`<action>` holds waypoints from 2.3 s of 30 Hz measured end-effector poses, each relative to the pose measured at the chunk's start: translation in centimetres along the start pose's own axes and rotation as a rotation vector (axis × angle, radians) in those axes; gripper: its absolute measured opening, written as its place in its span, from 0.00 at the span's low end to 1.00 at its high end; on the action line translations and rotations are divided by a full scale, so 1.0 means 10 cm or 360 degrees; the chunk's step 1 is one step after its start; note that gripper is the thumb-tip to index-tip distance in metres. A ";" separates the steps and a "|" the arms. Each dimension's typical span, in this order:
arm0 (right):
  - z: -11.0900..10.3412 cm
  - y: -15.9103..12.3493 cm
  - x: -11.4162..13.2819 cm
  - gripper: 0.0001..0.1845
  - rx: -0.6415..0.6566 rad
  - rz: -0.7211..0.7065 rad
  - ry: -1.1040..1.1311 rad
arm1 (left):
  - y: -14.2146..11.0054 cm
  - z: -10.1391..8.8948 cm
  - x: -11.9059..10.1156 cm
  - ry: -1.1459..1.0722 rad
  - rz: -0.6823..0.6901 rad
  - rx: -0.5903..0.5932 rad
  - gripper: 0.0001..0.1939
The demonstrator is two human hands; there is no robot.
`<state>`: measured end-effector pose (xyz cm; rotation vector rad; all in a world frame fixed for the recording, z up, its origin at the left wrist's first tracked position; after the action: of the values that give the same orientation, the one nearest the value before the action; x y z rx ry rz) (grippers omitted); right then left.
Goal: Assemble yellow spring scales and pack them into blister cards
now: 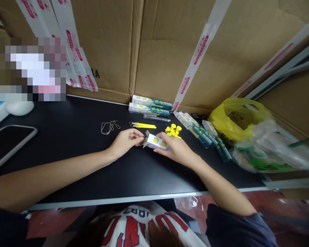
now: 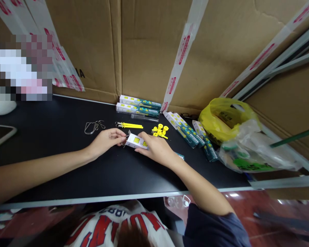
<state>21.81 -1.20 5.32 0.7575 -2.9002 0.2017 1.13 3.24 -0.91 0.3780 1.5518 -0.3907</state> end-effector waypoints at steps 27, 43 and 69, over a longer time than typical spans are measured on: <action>0.06 -0.05 0.11 0.20 -0.0017 -0.0143 -0.0017 | -0.09 0.02 -0.08 0.0486 0.0367 0.0168 0.07; -0.01 -0.01 0.01 0.21 -0.0057 -0.0045 0.0144 | -0.14 0.00 -0.13 0.0680 0.0672 0.0119 0.24; 0.00 -0.03 0.03 0.21 -0.0047 -0.0130 0.0150 | -0.08 -0.01 -0.09 0.0601 0.0453 0.0314 0.07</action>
<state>21.72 -1.55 5.39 0.8365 -2.7714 0.1801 0.68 2.63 0.01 0.8547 1.7976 -0.2588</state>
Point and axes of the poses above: each hand's wrist, its own y-axis towards the middle knuckle, its own z-axis out of the palm, x = y × z, the point moved 1 cm from there along y, towards the middle knuckle, and after that the axes turned 7 degrees about x, right-handed, at the moved point
